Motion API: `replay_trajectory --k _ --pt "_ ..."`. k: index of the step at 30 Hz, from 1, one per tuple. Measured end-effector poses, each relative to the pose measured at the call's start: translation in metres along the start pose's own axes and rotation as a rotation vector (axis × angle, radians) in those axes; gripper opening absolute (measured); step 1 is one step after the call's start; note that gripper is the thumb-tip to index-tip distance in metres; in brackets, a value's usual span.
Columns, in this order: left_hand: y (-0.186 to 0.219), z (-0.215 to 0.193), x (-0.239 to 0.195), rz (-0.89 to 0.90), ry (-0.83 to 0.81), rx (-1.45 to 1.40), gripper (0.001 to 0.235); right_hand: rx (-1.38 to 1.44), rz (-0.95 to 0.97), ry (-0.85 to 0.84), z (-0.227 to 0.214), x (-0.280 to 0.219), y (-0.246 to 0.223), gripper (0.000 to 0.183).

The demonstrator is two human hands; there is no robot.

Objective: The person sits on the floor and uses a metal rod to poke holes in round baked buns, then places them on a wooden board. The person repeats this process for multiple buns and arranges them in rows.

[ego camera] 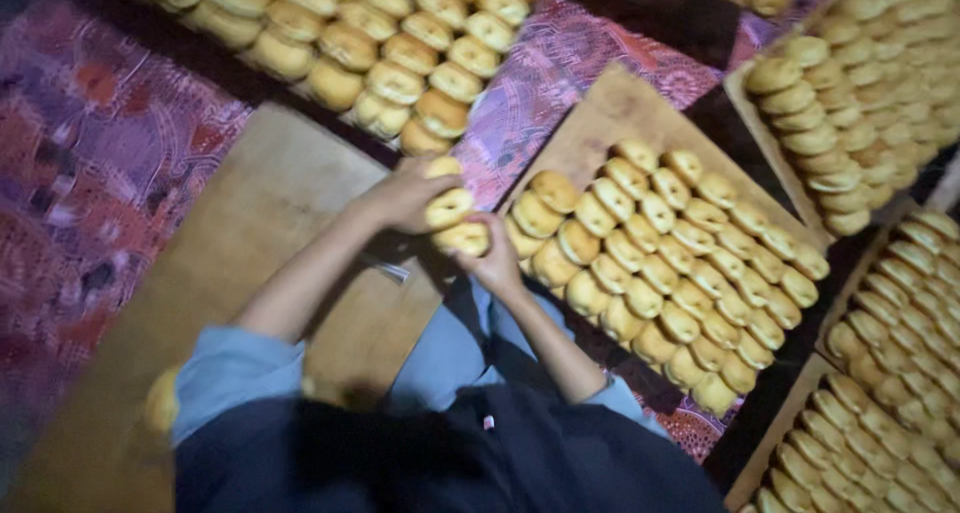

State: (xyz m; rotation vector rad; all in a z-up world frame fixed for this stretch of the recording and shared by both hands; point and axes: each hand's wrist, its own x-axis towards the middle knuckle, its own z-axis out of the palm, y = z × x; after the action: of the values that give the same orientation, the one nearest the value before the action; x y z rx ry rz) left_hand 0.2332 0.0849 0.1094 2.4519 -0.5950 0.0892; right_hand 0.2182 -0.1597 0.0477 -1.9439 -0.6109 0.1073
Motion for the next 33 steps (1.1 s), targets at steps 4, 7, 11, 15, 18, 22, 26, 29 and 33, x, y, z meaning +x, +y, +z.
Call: replay_trajectory --k 4,7,11,15,18,22,26,29,33 --pt "0.028 0.018 0.196 0.014 -0.372 0.097 0.092 -0.114 0.23 0.415 -0.077 0.057 0.053 0.058" --pt "0.032 0.042 0.299 0.092 -0.545 0.263 0.098 -0.111 0.321 0.581 -0.105 0.099 0.094 0.061" --pt "0.005 0.102 0.356 0.128 -0.755 0.398 0.101 -0.094 0.485 0.492 -0.117 0.118 0.126 0.061" --pt "-0.011 0.129 0.353 0.307 -0.621 0.271 0.09 0.169 0.492 0.343 -0.135 0.083 0.117 0.054" --pt "-0.004 0.114 0.34 0.055 -0.689 0.109 0.107 0.22 0.437 0.377 -0.17 0.07 0.122 0.039" --pt "-0.002 0.115 0.291 -0.366 -0.318 -0.302 0.109 0.116 0.316 0.443 -0.226 0.111 0.127 0.031" --pt "0.018 0.16 0.243 -0.503 -0.016 -0.488 0.106 -0.391 -0.058 0.081 -0.255 0.206 0.146 0.061" --pt "0.035 0.183 0.234 -0.568 0.008 -0.49 0.103 -0.326 0.042 -0.246 -0.246 0.239 0.162 0.06" --pt "0.046 0.19 0.215 -0.496 0.292 -0.249 0.091 -0.331 0.31 -0.427 -0.236 0.249 0.171 0.054"
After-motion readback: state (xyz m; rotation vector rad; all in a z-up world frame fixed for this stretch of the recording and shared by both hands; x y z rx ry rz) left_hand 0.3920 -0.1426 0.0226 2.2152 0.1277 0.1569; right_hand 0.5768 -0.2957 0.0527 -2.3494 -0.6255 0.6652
